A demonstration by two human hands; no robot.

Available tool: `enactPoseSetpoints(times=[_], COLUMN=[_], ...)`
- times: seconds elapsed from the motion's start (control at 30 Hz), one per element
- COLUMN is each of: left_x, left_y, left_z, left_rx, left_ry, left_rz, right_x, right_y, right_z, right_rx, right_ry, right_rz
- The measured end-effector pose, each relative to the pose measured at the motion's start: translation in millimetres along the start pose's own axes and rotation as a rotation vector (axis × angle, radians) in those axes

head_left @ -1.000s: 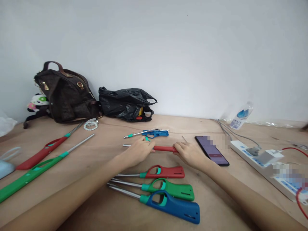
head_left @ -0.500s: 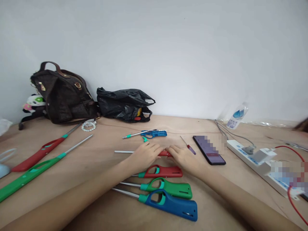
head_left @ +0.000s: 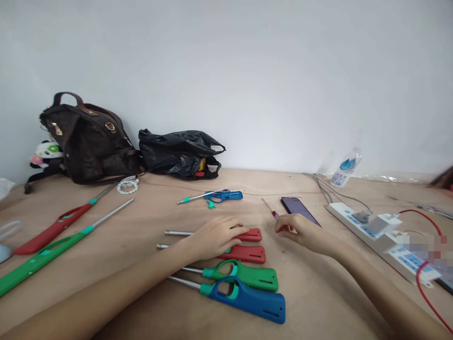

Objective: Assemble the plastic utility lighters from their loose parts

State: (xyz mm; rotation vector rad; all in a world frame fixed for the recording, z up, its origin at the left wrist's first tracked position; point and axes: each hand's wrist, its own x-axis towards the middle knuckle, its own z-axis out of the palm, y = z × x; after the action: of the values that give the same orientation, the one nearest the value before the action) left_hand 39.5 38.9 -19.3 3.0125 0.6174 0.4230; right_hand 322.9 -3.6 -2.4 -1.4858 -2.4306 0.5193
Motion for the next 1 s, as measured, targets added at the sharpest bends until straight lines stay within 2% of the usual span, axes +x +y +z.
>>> enactPoseSetpoints(times=[0.13, 0.23, 0.33, 0.47, 0.63, 0.8, 1.0], left_x=[12, 18, 19, 18, 18, 17, 9], left_y=[9, 13, 14, 13, 11, 6, -9], left_z=[5.0, 7.7, 9.7, 11.1, 12.1, 14.1, 14.6], left_rx=[-0.136, -0.176, -0.213, -0.222, -0.193, -0.199, -0.183], left_ry=[0.009, 0.007, -0.008, -0.001, 0.003, 0.045, 0.039], left_rz=[0.006, -0.007, -0.029, -0.053, -0.078, -0.076, -0.134], right_x=[-3, -2, -1, 1, 13, 33, 54], right_y=[-5, -6, -8, -14, -14, -11, -13], right_z=[-2, 2, 7, 15, 34, 48, 45], right_rx=[0.1, 0.093, 0.035, -0.087, -0.228, -0.221, -0.185], right_ry=[-0.206, -0.248, -0.199, -0.112, -0.008, 0.08, 0.073], right_rz=[0.025, -0.001, -0.04, -0.012, -0.037, -0.041, -0.106])
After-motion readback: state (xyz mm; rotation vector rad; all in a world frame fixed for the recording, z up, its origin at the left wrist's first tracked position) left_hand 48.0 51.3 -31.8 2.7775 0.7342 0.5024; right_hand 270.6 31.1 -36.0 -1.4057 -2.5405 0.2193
